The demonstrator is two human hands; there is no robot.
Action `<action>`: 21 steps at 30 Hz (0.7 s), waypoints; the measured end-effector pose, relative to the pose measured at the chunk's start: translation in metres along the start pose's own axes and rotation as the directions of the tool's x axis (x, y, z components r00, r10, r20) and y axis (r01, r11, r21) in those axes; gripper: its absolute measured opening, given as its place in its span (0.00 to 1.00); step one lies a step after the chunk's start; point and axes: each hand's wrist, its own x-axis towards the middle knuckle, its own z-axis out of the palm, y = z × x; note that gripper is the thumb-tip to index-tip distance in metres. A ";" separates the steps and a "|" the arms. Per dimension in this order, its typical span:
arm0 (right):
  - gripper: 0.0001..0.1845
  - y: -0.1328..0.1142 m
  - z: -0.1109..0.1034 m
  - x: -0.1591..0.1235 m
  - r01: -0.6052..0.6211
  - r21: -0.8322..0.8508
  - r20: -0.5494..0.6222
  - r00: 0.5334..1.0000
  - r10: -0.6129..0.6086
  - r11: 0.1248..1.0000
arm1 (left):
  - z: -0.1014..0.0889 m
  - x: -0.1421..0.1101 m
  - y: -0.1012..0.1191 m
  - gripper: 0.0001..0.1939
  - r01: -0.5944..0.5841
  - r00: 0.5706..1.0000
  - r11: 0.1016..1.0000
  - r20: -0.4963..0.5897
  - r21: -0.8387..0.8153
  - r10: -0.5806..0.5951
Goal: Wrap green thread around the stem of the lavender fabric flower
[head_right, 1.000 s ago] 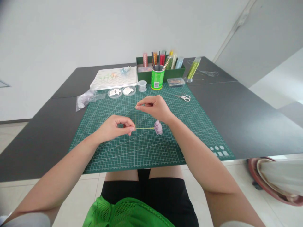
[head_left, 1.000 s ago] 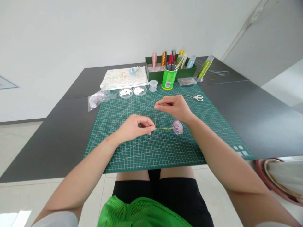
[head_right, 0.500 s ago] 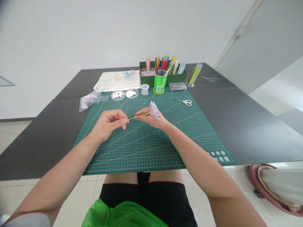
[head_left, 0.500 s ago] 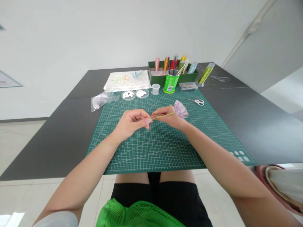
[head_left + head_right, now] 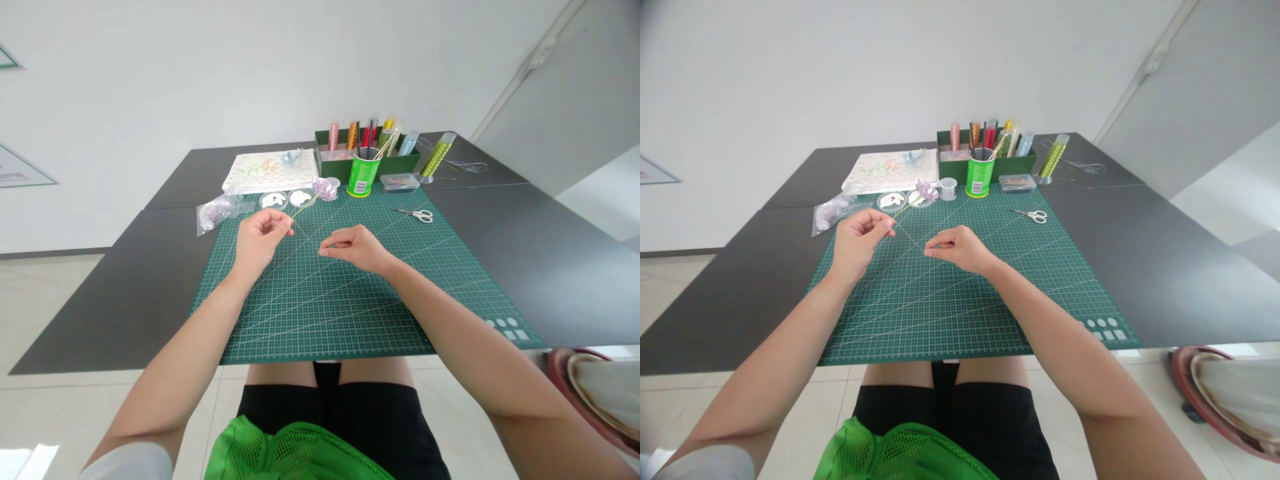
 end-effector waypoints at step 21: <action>0.10 -0.025 -0.023 -0.007 0.180 0.085 -0.206 0.966 -0.159 0.980 | 0.022 -0.014 -0.003 0.07 -0.249 0.893 0.874 0.447 0.417 0.041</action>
